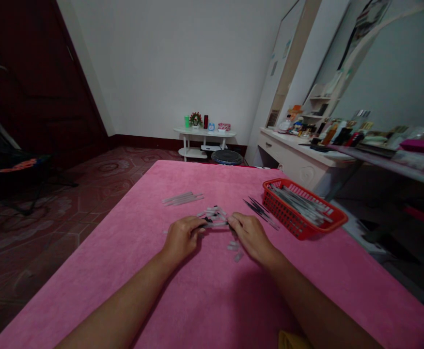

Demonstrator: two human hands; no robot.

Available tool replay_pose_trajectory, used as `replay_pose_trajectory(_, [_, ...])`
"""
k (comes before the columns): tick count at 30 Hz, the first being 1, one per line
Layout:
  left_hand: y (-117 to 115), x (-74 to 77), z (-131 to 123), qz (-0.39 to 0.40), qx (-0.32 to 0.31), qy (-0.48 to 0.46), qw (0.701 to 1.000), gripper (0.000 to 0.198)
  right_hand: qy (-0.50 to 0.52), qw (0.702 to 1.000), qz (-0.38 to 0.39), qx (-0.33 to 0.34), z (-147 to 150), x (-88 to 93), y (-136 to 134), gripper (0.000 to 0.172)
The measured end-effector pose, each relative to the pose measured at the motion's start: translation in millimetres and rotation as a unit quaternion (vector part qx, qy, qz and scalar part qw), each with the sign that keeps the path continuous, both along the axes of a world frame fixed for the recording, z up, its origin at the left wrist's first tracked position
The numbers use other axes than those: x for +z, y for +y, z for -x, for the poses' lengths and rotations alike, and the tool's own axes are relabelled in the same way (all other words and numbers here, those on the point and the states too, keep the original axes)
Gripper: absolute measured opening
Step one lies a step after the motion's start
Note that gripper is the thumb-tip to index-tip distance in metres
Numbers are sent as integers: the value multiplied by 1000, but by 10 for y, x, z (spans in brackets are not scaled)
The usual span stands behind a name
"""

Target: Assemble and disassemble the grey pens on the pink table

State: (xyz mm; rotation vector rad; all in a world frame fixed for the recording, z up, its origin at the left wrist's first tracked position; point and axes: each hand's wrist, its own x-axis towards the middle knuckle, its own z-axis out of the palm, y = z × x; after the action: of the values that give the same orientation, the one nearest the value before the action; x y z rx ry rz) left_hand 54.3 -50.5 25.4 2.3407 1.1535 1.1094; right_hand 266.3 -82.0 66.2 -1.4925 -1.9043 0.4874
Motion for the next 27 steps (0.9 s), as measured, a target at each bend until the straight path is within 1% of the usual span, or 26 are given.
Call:
replay_pose_trajectory(3, [22,-8,8,12,4,-12,1000,21,32,999,-8,26,-25,31,30,17])
replay_pose_trajectory(5, [28,-11,9,14,6,-15,1000,20,41,998,-12,37,-31,37,34,13])
replay_pose_trajectory(6, [27,-10,9,14,5,-14,1000,20,37,999,-11,37,-33,36,30,17])
replay_pose_trajectory(9, [17,-5,3,14,-2,-10,1000,19,9,1000,4,23,-38,31,12,36])
replay_pose_trajectory(10, [14,-4,1,14,-2,-9,1000,20,1,1000,7,18,-40,31,9,36])
replay_pose_trajectory(11, [12,-3,0,15,0,-7,1000,20,-4,1000,5,14,-41,31,8,33])
replay_pose_trajectory(13, [12,-7,0,14,6,-3,1000,20,-8,1000,-6,13,-43,30,11,19])
replay_pose_trajectory(14, [14,-11,1,12,7,-1,1000,20,-10,1000,-9,15,-42,26,14,15])
replay_pose_trajectory(15, [16,-16,2,11,7,2,1000,21,-13,1000,-8,16,-42,22,15,14])
replay_pose_trajectory(16, [19,-21,3,10,6,4,1000,21,-17,1000,-1,17,-40,18,14,18])
replay_pose_trajectory(18, [24,-30,3,10,3,5,1000,22,-26,999,19,14,-39,15,9,34])
replay_pose_trajectory(19, [26,-32,3,11,1,5,1000,22,-29,999,22,10,-40,18,5,37])
replay_pose_trajectory(20, [26,-32,3,13,1,3,1000,22,-31,999,19,8,-40,22,2,36])
replay_pose_trajectory(23, [17,-18,0,19,4,-1,1000,22,-31,999,-9,9,-39,33,0,19])
replay_pose_trajectory(24, [11,-10,0,22,2,-2,1000,21,-32,999,-11,12,-37,33,1,18])
replay_pose_trajectory(25, [7,-2,0,23,0,-2,1000,21,-37,999,-5,14,-35,32,1,22])
replay_pose_trajectory(27, [1,9,0,22,-5,-1,1000,21,-51,999,14,10,-32,28,2,37])
